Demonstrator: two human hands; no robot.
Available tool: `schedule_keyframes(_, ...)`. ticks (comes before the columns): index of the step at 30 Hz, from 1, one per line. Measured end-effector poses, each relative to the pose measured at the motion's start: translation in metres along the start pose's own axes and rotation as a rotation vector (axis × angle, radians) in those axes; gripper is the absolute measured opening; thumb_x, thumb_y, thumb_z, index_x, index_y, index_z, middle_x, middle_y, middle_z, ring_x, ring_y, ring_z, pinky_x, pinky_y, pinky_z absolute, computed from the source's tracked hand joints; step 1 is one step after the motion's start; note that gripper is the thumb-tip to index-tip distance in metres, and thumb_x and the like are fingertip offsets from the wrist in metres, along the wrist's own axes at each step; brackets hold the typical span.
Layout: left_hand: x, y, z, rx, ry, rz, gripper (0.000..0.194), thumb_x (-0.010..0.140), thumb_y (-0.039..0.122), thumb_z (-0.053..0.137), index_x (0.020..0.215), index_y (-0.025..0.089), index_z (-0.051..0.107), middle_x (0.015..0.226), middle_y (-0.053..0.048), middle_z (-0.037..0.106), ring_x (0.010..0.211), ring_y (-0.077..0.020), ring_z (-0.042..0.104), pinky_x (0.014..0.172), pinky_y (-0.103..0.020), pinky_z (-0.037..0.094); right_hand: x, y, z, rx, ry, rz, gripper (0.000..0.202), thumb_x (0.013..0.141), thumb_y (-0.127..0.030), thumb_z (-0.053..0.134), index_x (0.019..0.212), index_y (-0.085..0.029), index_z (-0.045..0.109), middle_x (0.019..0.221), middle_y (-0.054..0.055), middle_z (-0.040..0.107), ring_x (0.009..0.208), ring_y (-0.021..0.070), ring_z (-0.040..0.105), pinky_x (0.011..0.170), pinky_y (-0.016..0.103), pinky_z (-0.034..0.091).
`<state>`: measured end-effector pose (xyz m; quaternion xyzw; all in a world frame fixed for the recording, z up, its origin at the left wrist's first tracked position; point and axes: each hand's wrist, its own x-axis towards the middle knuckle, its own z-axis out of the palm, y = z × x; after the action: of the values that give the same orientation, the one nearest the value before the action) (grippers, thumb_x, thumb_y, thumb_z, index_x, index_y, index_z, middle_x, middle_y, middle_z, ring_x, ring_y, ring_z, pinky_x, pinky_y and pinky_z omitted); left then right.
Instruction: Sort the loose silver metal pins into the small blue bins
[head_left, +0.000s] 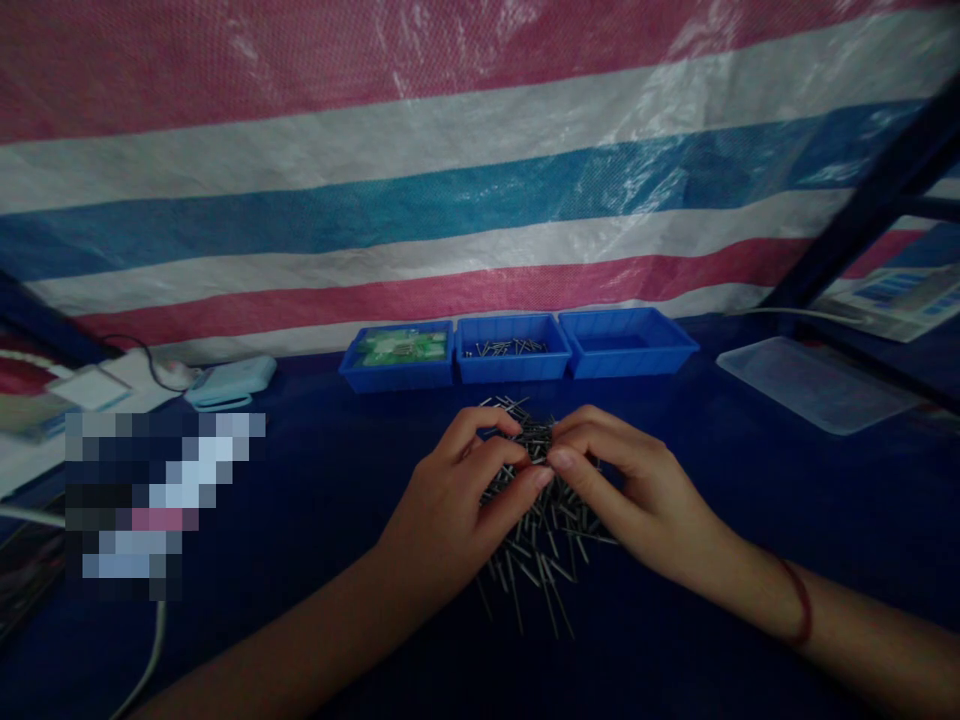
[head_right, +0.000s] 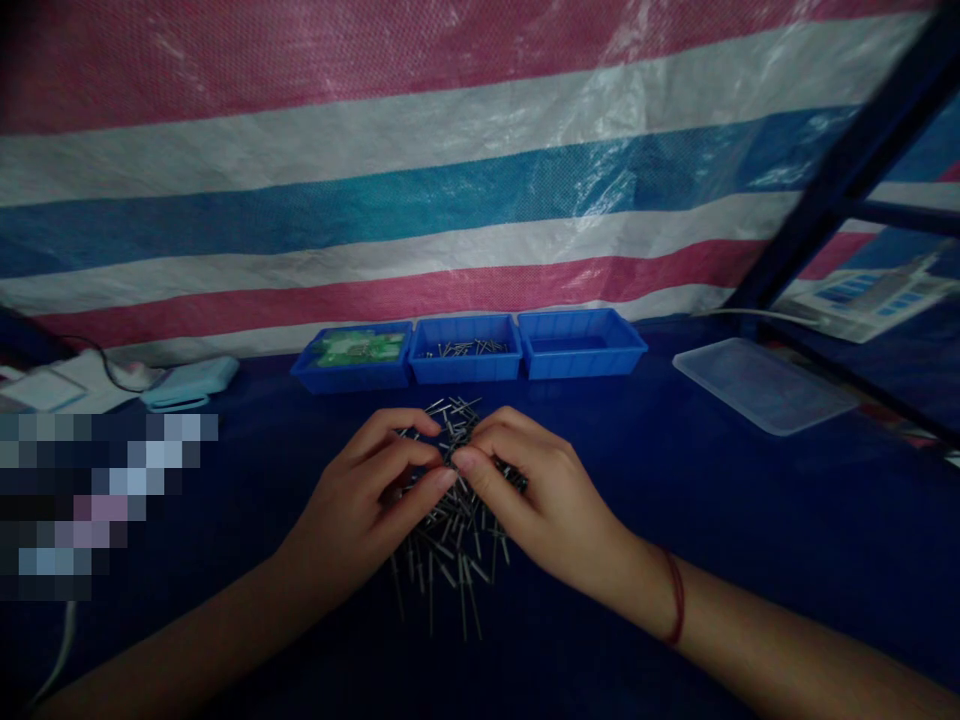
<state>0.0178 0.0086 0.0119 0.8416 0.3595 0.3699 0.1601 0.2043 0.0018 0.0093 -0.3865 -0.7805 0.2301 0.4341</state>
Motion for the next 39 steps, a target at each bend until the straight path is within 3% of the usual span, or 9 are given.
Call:
schedule_keyframes(3, 0.003, -0.004, -0.003, 0.02, 0.006, -0.051, 0.011, 0.089, 0.025, 0.051, 0.097, 0.02, 0.056, 0.106, -0.005, 0.052, 0.064, -0.0082, 0.051, 0.064, -0.027, 0.049, 0.018, 0.004, -0.009, -0.136, 0.103, -0.075, 0.014, 0.088, -0.021, 0.052, 0.078, -0.017, 0.061, 0.079, 0.002, 0.06, 0.076, 0.0133, 0.056, 0.069, 0.028, 0.044)
schedule_keyframes(8, 0.007, -0.022, -0.009, 0.092, 0.001, -0.087, 0.01, 0.09, 0.023, 0.049, 0.097, 0.02, 0.055, 0.101, -0.004, 0.055, 0.069, -0.0111, 0.054, 0.07, -0.031, 0.05, 0.076, 0.027, -0.008, -0.358, 0.271, -0.173, 0.017, 0.088, -0.023, 0.051, 0.089, -0.017, 0.066, 0.087, 0.006, 0.064, 0.084, 0.0172, 0.059, 0.077, 0.032, 0.046)
schedule_keyframes(12, 0.005, -0.037, -0.011, 0.195, -0.034, -0.04, 0.01, 0.089, 0.021, 0.048, 0.094, 0.019, 0.056, 0.1, -0.005, 0.057, 0.087, -0.0167, 0.058, 0.078, -0.034, 0.05, 0.116, 0.05, 0.009, -0.54, 0.176, -0.156, 0.023, 0.089, -0.027, 0.049, 0.092, -0.014, 0.069, 0.091, 0.01, 0.065, 0.089, 0.0204, 0.059, 0.082, 0.035, 0.045)
schedule_keyframes(15, 0.003, -0.044, -0.014, 0.249, -0.062, -0.031, 0.013, 0.089, 0.02, 0.048, 0.098, 0.019, 0.057, 0.1, -0.005, 0.059, 0.091, -0.0177, 0.059, 0.08, -0.035, 0.049, 0.126, 0.057, 0.017, -0.578, 0.115, -0.128, 0.025, 0.088, -0.028, 0.05, 0.088, -0.013, 0.07, 0.087, 0.011, 0.066, 0.086, 0.0223, 0.059, 0.079, 0.038, 0.044)
schedule_keyframes(18, 0.003, -0.047, -0.016, 0.263, -0.098, -0.033, 0.015, 0.089, 0.02, 0.047, 0.099, 0.019, 0.058, 0.1, -0.005, 0.06, 0.09, -0.0172, 0.059, 0.08, -0.035, 0.049, 0.116, 0.05, 0.01, -0.573, 0.105, -0.112, 0.026, 0.088, -0.025, 0.046, 0.083, -0.013, 0.069, 0.084, 0.011, 0.067, 0.084, 0.0214, 0.06, 0.078, 0.037, 0.044)
schedule_keyframes(23, 0.005, -0.047, -0.014, 0.274, -0.171, 0.008, 0.014, 0.088, 0.019, 0.048, 0.095, 0.017, 0.06, 0.096, -0.004, 0.062, 0.087, -0.0177, 0.057, 0.08, -0.037, 0.047, 0.073, 0.036, -0.014, -0.439, 0.085, -0.049, 0.02, 0.086, -0.021, 0.048, 0.076, -0.016, 0.066, 0.082, 0.006, 0.068, 0.078, 0.018, 0.061, 0.074, 0.034, 0.046)
schedule_keyframes(28, 0.005, -0.042, -0.009, 0.265, -0.279, 0.057, 0.012, 0.087, 0.017, 0.049, 0.087, 0.017, 0.061, 0.098, -0.005, 0.063, 0.089, -0.0189, 0.055, 0.082, -0.039, 0.046, 0.031, 0.044, -0.023, -0.314, 0.019, 0.021, 0.018, 0.085, -0.022, 0.05, 0.079, -0.017, 0.066, 0.083, 0.006, 0.067, 0.078, 0.0173, 0.061, 0.073, 0.034, 0.048)
schedule_keyframes(34, 0.004, -0.037, -0.003, 0.315, -0.311, 0.133, 0.028, 0.086, 0.016, 0.048, 0.11, 0.022, 0.06, 0.118, -0.007, 0.056, 0.104, -0.0237, 0.05, 0.086, -0.044, 0.044, 0.022, 0.045, -0.02, -0.301, -0.124, -0.134, 0.02, 0.083, -0.016, 0.05, 0.096, -0.016, 0.066, 0.095, 0.008, 0.063, 0.091, 0.0189, 0.057, 0.082, 0.036, 0.046)
schedule_keyframes(39, 0.005, -0.036, -0.001, 0.363, -0.333, 0.165, 0.023, 0.087, 0.02, 0.049, 0.106, 0.022, 0.062, 0.12, -0.008, 0.053, 0.106, -0.0249, 0.049, 0.087, -0.046, 0.044, 0.02, 0.038, -0.015, -0.403, -0.317, -0.209, 0.022, 0.087, -0.024, 0.05, 0.099, -0.021, 0.068, 0.11, 0.009, 0.056, 0.105, 0.0229, 0.05, 0.088, 0.041, 0.041)
